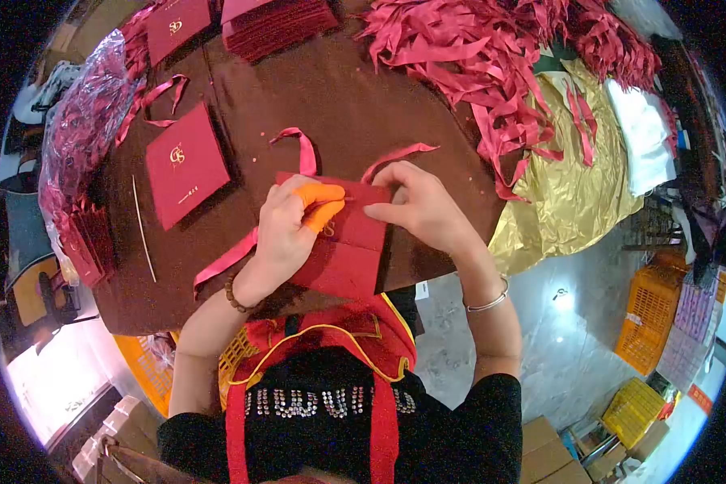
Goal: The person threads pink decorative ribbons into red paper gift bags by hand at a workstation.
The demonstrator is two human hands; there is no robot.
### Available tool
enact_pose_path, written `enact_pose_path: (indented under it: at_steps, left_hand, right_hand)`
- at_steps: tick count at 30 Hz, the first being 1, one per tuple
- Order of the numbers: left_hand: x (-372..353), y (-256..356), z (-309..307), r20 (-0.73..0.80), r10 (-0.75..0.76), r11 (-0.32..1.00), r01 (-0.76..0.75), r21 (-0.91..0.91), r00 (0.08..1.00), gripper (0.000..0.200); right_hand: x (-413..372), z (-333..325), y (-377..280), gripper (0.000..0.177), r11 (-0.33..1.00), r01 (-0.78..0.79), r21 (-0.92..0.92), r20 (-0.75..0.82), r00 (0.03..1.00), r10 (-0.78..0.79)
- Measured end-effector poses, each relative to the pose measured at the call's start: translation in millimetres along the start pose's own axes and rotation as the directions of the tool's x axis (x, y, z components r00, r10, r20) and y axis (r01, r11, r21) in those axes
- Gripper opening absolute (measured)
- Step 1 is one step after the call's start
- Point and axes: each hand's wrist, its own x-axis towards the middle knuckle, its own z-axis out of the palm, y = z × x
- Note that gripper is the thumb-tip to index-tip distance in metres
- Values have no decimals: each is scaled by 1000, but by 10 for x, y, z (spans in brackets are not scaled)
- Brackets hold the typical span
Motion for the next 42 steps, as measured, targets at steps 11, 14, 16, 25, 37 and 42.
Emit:
enact_pose_path:
  at_steps: [11,14,16,25,37,42]
  left_hand:
    - [20,-42,111,-1,57,991,-56,123,998,15]
    - [49,4,93,-3,49,993,-48,110,999,13]
    - [65,31,81,-3,46,993,-45,109,999,12]
    - [27,40,163,-3,190,949,-183,258,982,8]
    - [-22,-67,256,-42,135,976,-126,179,990,9]
    - [-8,-44,196,-114,52,996,-43,83,992,11]
  right_hand:
    - [7,17,44,25,999,22,25,7,1000,-22]
    - [-14,23,-31,23,1000,2,19,6,1000,-2]
    - [-6,32,6,22,999,34,16,-20,999,-34]
    - [-15,52,-17,17,995,100,-11,-19,995,-100]
    - [-17,43,79,12,996,58,-63,-15,998,-59]
    - [-11,73,20,12,995,63,77,-3,998,-62]
